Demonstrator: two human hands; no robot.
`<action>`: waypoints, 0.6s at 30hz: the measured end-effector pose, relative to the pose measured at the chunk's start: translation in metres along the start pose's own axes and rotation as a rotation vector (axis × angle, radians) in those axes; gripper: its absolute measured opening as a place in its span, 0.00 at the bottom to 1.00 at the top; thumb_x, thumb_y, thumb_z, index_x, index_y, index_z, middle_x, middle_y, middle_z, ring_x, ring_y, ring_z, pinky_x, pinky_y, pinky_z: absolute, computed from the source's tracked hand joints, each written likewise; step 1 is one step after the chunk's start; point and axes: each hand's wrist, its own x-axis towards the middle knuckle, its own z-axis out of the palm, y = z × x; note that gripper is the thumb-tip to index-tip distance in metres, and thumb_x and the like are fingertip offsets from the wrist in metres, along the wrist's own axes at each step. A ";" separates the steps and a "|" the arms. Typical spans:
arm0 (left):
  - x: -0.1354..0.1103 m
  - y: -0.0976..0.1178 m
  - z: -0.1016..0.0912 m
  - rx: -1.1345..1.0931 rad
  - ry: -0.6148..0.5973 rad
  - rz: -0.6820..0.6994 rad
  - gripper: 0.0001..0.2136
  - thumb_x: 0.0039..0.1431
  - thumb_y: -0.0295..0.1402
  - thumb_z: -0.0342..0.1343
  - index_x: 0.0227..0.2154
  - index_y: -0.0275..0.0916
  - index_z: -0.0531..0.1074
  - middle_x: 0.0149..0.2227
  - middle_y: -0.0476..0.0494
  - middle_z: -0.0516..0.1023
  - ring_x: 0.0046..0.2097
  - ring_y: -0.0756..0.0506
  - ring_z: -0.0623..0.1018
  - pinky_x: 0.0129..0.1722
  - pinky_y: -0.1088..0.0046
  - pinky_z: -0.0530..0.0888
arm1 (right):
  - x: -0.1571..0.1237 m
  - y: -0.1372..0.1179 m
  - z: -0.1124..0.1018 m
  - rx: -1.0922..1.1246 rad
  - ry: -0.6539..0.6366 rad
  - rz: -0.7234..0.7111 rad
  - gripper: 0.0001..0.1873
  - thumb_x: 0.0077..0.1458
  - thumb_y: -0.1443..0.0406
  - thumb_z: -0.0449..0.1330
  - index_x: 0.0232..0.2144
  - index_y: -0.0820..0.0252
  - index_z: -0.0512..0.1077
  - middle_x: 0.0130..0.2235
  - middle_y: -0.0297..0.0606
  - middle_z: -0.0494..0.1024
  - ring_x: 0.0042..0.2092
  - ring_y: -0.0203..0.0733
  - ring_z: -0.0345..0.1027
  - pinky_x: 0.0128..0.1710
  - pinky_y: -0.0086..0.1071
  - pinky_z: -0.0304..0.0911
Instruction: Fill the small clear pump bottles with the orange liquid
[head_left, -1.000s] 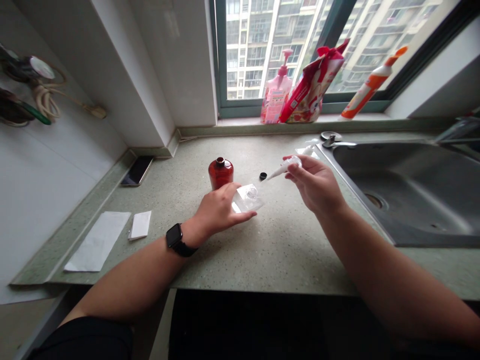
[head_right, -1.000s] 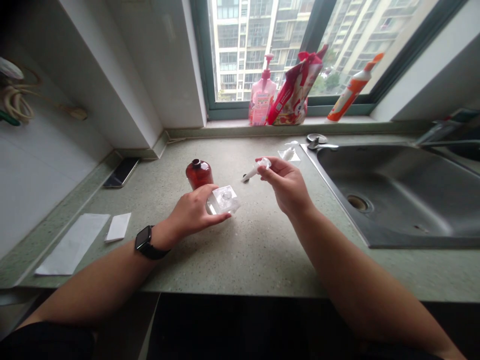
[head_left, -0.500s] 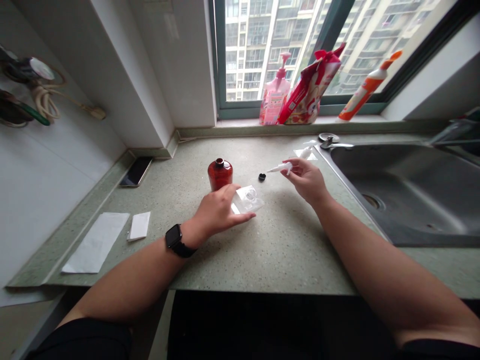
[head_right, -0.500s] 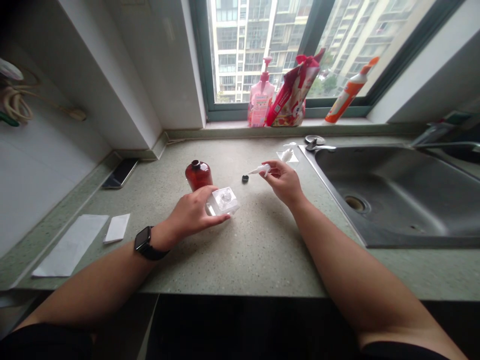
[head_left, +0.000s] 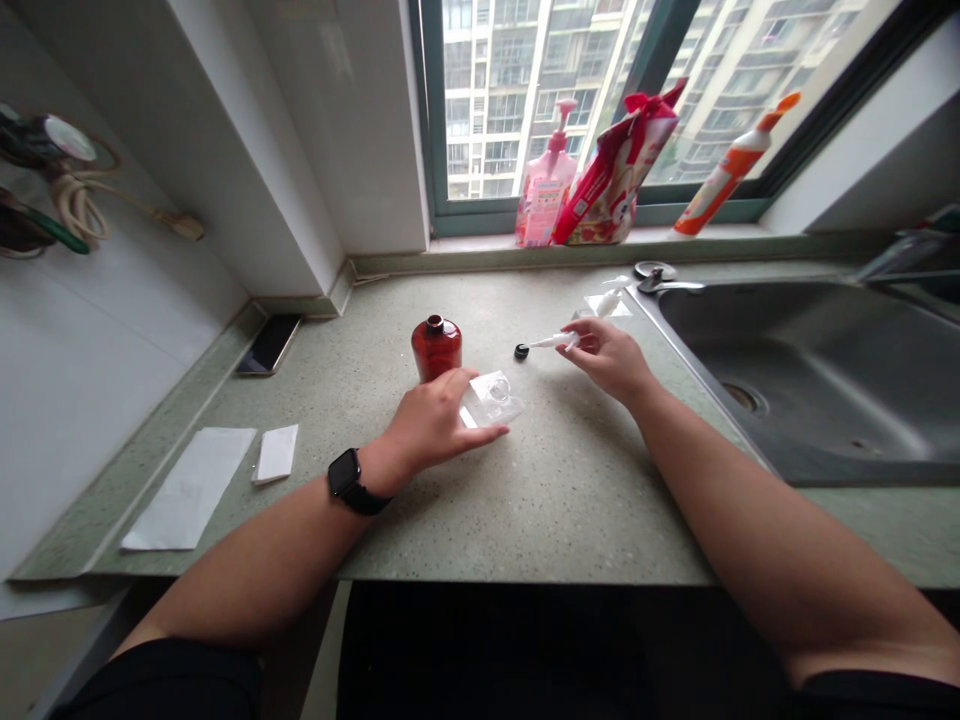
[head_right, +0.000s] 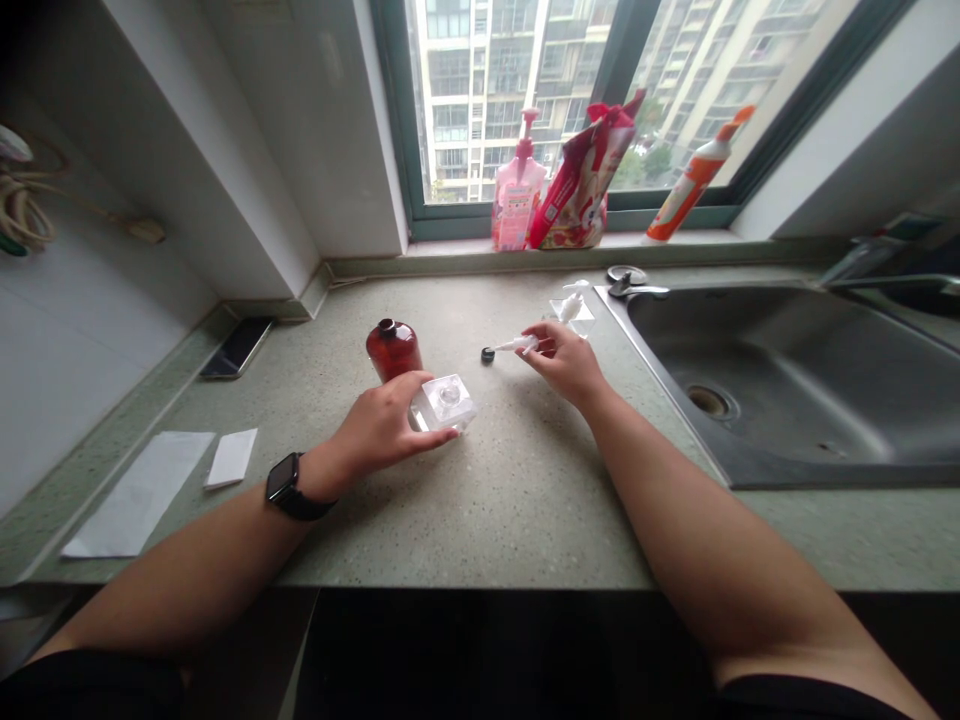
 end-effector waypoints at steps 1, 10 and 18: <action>0.000 0.000 0.000 0.002 0.000 0.001 0.35 0.62 0.59 0.68 0.62 0.39 0.72 0.56 0.35 0.84 0.50 0.36 0.86 0.48 0.60 0.83 | 0.000 0.001 -0.001 -0.020 -0.017 0.007 0.25 0.49 0.46 0.72 0.43 0.55 0.81 0.37 0.42 0.85 0.34 0.46 0.78 0.37 0.44 0.75; 0.000 -0.002 0.002 0.008 -0.003 0.008 0.36 0.62 0.60 0.68 0.62 0.38 0.72 0.56 0.34 0.84 0.51 0.35 0.86 0.49 0.58 0.83 | -0.003 0.003 0.000 -0.276 -0.159 -0.037 0.16 0.52 0.56 0.68 0.42 0.55 0.80 0.41 0.46 0.85 0.38 0.50 0.77 0.44 0.49 0.74; 0.000 0.000 0.000 0.007 -0.015 0.005 0.36 0.62 0.60 0.68 0.62 0.38 0.72 0.56 0.35 0.84 0.51 0.35 0.86 0.48 0.58 0.83 | -0.007 -0.002 0.004 -0.459 -0.221 -0.085 0.08 0.54 0.65 0.67 0.39 0.53 0.81 0.41 0.44 0.84 0.43 0.53 0.77 0.46 0.48 0.72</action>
